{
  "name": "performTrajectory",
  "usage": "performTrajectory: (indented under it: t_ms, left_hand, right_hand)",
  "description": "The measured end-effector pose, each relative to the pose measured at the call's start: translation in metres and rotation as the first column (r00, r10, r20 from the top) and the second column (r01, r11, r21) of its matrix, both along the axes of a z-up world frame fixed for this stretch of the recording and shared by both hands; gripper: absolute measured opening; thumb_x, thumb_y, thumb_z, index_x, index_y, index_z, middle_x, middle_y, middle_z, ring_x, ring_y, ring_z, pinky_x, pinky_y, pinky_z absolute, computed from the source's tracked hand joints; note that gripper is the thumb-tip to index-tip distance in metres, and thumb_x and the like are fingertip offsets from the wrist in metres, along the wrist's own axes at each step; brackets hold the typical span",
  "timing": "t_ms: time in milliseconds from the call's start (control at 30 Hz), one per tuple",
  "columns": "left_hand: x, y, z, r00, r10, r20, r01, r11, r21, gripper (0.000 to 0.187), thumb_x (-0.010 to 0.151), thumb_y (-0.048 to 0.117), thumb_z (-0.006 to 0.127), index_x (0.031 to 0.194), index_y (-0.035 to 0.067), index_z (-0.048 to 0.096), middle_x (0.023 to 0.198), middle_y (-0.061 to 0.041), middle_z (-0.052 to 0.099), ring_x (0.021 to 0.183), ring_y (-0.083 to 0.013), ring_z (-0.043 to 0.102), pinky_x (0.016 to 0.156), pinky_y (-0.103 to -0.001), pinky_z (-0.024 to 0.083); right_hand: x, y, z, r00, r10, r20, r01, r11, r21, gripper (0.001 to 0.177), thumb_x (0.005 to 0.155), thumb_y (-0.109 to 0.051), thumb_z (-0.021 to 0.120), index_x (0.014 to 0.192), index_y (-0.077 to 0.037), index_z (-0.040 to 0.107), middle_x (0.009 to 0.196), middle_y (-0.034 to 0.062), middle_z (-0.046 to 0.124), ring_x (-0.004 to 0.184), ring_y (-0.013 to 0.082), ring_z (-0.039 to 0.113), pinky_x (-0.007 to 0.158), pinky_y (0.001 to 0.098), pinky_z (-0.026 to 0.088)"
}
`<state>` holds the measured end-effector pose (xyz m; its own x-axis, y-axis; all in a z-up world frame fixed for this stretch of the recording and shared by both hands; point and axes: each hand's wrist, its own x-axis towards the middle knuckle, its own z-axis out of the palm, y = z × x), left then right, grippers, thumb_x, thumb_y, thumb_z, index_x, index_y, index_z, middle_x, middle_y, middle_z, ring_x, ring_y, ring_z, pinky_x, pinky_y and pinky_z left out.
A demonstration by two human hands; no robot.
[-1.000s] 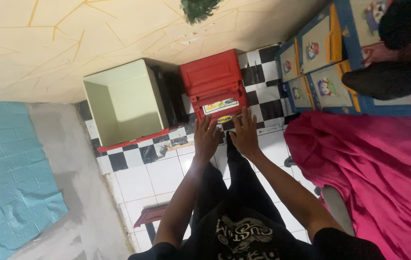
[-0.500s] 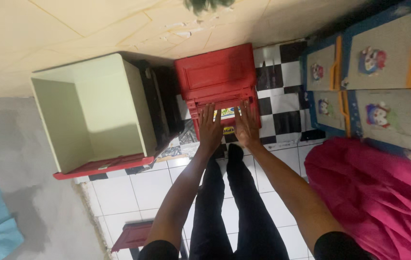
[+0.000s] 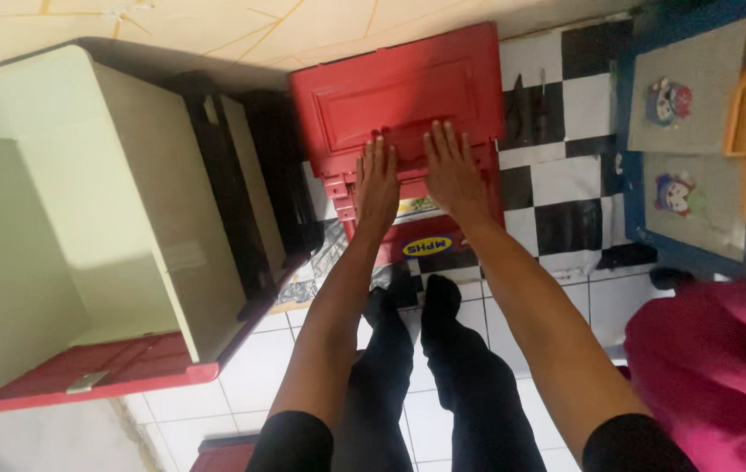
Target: The person assembles a red plastic toy kitchen set by hand. They attach red side panels to a black frame, place a red lid on top, insert a white basin into the frame, and finally fit a black frame around the basin.
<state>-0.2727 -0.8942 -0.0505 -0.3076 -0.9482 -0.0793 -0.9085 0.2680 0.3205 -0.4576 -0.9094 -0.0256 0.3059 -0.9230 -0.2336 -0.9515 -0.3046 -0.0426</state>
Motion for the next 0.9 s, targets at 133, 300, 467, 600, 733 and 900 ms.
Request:
performTrajectory:
  t_ms: [133,300,467,600,733,900]
  left_hand:
    - [0.001,-0.006,-0.004,0.998,0.020,0.068,-0.018,0.999,-0.038,0.064,0.089,0.018,0.063,0.149,0.003,0.047,0.162,-0.022,0.033,0.152,-0.0417,0.026,0.124,-0.059,0.018]
    - [0.003,-0.006,-0.007,0.995,0.005,0.095,0.000,0.998,-0.059,0.046,0.090,0.014,0.060,0.135,0.004,0.055,0.153,-0.023,0.047,0.147,-0.0405,0.039,0.123,-0.061,0.023]
    - [0.004,-0.006,-0.001,1.000,0.019,0.012,-0.016,0.976,-0.217,0.048,0.090,0.013,0.061,0.136,0.005,0.058,0.145,-0.022,0.053,0.143,-0.0395,0.044,0.120,-0.062,0.027]
    - [0.007,-0.006,0.018,0.998,0.031,-0.054,-0.037,0.993,-0.111,0.046,0.086,0.017,0.065,0.131,0.006,0.062,0.121,-0.018,0.058,0.122,-0.0376,0.052,0.115,-0.066,0.034]
    - [0.008,-0.013,0.039,0.992,0.036,-0.124,-0.058,0.984,-0.171,0.047,0.075,0.018,0.068,0.120,0.008,0.065,0.114,-0.019,0.057,0.114,-0.0407,0.052,0.100,-0.065,0.037]
    - [0.004,-0.024,0.053,0.995,0.075,-0.063,-0.085,0.981,-0.173,0.047,0.081,0.013,0.064,0.128,0.010,0.065,0.115,-0.016,0.056,0.113,-0.0369,0.052,0.105,-0.063,0.038]
  right_hand:
    - [0.001,0.001,-0.005,0.996,0.015,0.087,-0.012,1.000,-0.028,0.067,0.095,-0.022,0.059,0.156,0.001,0.040,0.166,0.0211,0.030,0.154,0.0371,0.024,0.124,0.0556,0.017]
    - [0.000,0.007,-0.015,0.999,0.032,0.009,-0.031,0.997,-0.068,0.061,0.089,-0.013,0.063,0.148,-0.002,0.051,0.157,0.0212,0.045,0.147,0.0370,0.038,0.125,0.0535,0.021]
    - [0.002,0.003,-0.015,0.987,0.081,0.141,-0.048,0.973,-0.227,0.054,0.089,-0.011,0.063,0.141,-0.001,0.057,0.134,0.0205,0.058,0.131,0.0367,0.052,0.121,0.0559,0.027]
    - [-0.004,0.000,0.001,0.980,0.128,0.154,-0.102,0.980,-0.169,0.060,0.081,-0.010,0.064,0.140,0.000,0.057,0.123,0.0189,0.062,0.118,0.0358,0.057,0.118,0.0588,0.031]
    - [-0.004,-0.005,0.018,0.974,0.160,0.160,-0.121,0.966,-0.230,0.054,0.090,-0.007,0.064,0.144,-0.003,0.057,0.116,0.0189,0.060,0.116,0.0365,0.057,0.119,0.0561,0.035]
    - [-0.003,-0.021,0.025,0.974,0.186,0.130,-0.150,0.957,-0.249,0.060,0.092,-0.002,0.063,0.151,-0.011,0.056,0.112,0.0201,0.057,0.111,0.0384,0.055,0.111,0.0615,0.038]
